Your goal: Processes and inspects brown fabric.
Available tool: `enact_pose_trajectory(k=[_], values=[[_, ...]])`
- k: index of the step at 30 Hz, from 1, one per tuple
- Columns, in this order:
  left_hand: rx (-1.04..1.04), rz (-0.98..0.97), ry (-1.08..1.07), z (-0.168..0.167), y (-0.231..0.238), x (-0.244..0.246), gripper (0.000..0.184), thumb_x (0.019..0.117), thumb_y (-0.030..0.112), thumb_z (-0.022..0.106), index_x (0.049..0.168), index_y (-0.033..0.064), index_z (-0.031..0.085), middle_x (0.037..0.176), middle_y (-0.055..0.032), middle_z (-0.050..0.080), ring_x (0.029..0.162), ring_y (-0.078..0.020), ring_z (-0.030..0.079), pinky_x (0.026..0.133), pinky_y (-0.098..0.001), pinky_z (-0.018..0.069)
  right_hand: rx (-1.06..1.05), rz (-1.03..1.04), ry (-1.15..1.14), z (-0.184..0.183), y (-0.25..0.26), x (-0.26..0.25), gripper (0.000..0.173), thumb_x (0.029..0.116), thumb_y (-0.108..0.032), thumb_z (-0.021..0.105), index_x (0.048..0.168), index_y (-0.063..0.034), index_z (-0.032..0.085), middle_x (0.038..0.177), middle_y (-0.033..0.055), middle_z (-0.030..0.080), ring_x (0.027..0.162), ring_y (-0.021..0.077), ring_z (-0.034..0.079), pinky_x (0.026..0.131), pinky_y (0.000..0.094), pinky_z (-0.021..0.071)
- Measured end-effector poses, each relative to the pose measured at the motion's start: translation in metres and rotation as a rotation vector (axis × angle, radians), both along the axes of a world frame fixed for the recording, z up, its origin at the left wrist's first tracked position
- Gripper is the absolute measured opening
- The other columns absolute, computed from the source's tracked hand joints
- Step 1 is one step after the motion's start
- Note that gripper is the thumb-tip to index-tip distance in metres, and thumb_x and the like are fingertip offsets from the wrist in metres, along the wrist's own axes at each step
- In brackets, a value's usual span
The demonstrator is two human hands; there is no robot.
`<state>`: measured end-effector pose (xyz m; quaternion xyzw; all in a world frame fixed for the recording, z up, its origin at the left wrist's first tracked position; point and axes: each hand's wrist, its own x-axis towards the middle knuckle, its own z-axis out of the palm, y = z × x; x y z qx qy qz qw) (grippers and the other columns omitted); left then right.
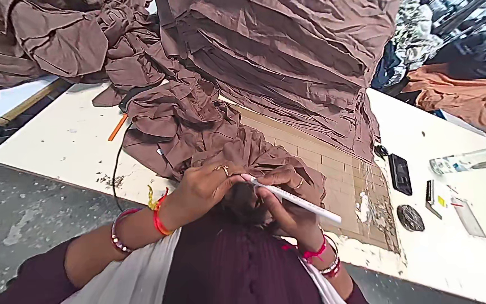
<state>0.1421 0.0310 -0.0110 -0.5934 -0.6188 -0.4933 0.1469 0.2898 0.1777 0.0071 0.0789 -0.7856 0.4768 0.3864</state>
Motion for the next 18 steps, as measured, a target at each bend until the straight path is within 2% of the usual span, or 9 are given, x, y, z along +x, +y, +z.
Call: enact_pose_trajectory(k=[3, 5, 7, 9, 12, 14, 15, 16, 18], values=[[-0.014, 0.043, 0.075, -0.004, -0.001, -0.001, 0.028, 0.1068, 0.022, 0.054, 0.094, 0.0027, 0.070, 0.086, -0.0121, 0.074, 0.080, -0.0122, 0.070, 0.072, -0.0188, 0.0526, -0.020, 0.001, -0.035, -0.001, 0.001, 0.000, 0.012, 0.0980, -0.014, 0.068, 0.105, -0.0036, 0.067, 0.098, -0.0010, 0.071, 0.088, -0.0036, 0.064, 0.078, 0.0135, 0.0550], [-0.038, 0.087, 0.157, -0.010, -0.001, 0.000, 0.030, 0.1073, 0.021, 0.051, 0.092, 0.0030, 0.069, 0.083, -0.0128, 0.074, 0.073, -0.0165, 0.071, 0.063, -0.0246, 0.0527, -0.014, -0.060, -0.074, -0.002, 0.003, -0.004, 0.015, 0.0964, -0.017, 0.069, 0.092, -0.0034, 0.066, 0.084, -0.0028, 0.069, 0.077, -0.0064, 0.062, 0.070, 0.0110, 0.0519], [-0.055, 0.094, 0.259, -0.012, 0.001, 0.003, 0.029, 0.1074, 0.020, 0.050, 0.091, 0.0035, 0.067, 0.079, -0.0118, 0.074, 0.064, -0.0187, 0.069, 0.055, -0.0281, 0.0508, -0.020, -0.182, -0.096, -0.006, 0.002, -0.015, 0.029, 0.0984, -0.019, 0.063, 0.073, -0.0069, 0.055, 0.066, -0.0064, 0.055, 0.064, -0.0075, 0.052, 0.061, 0.0109, 0.0437], [-0.036, 0.076, 0.356, -0.011, 0.007, 0.002, 0.024, 0.1048, 0.014, 0.051, 0.089, 0.0042, 0.066, 0.077, -0.0108, 0.073, 0.059, -0.0199, 0.067, 0.051, -0.0308, 0.0486, -0.137, -0.270, -0.078, -0.011, 0.001, -0.029, 0.032, 0.0980, -0.014, 0.054, 0.066, -0.0129, 0.050, 0.059, -0.0130, 0.048, 0.056, -0.0102, 0.047, 0.055, 0.0099, 0.0409], [0.047, 0.268, 0.343, 0.013, 0.017, -0.040, 0.023, 0.1029, 0.015, 0.058, 0.092, 0.0011, 0.072, 0.084, -0.0140, 0.075, 0.071, -0.0239, 0.072, 0.061, -0.0384, 0.0573, -0.324, -0.205, -0.021, 0.003, 0.018, -0.022, 0.024, 0.1049, -0.033, 0.052, 0.089, -0.0257, 0.068, 0.081, -0.0182, 0.068, 0.073, -0.0056, 0.062, 0.067, 0.0168, 0.0530], [0.093, 0.584, 0.192, 0.052, 0.019, -0.101, 0.036, 0.1070, 0.023, 0.054, 0.099, -0.0089, 0.068, 0.090, -0.0258, 0.072, 0.082, -0.0347, 0.073, 0.072, -0.0482, 0.0562, -0.209, -0.227, -0.018, 0.018, 0.038, 0.002, 0.022, 0.1045, -0.040, 0.050, 0.109, -0.0312, 0.070, 0.101, -0.0202, 0.070, 0.081, -0.0068, 0.062, 0.069, 0.0150, 0.0516], [0.080, 0.725, 0.117, 0.069, 0.015, -0.136, 0.043, 0.1087, 0.029, 0.049, 0.108, -0.0090, 0.068, 0.097, -0.0277, 0.072, 0.090, -0.0362, 0.072, 0.080, -0.0491, 0.0545, -0.112, -0.265, -0.044, 0.022, 0.045, 0.017, 0.019, 0.1037, -0.037, 0.051, 0.107, -0.0307, 0.069, 0.098, -0.0208, 0.067, 0.077, -0.0098, 0.057, 0.066, 0.0118, 0.0475], [-0.002, 0.779, 0.042, 0.079, 0.005, -0.170, 0.047, 0.1090, 0.034, 0.043, 0.121, -0.0054, 0.066, 0.107, -0.0284, 0.071, 0.100, -0.0386, 0.070, 0.090, -0.0518, 0.0506, 0.026, -0.268, -0.148, 0.021, 0.049, 0.033, 0.021, 0.1038, -0.043, 0.051, 0.105, -0.0303, 0.067, 0.097, -0.0189, 0.064, 0.081, -0.0096, 0.055, 0.072, 0.0124, 0.0464], [-0.280, 0.710, -0.003, 0.082, -0.017, -0.197, 0.051, 0.1090, 0.034, 0.037, 0.144, -0.0002, 0.052, 0.129, -0.0351, 0.062, 0.121, -0.0538, 0.059, 0.101, -0.0689, 0.0412, 0.368, -0.229, -0.510, 0.013, 0.047, 0.059, 0.049, 0.0964, -0.058, 0.058, 0.128, -0.0212, 0.067, 0.117, 0.0022, 0.066, 0.099, 0.0093, 0.062, 0.087, 0.0307, 0.0521]])
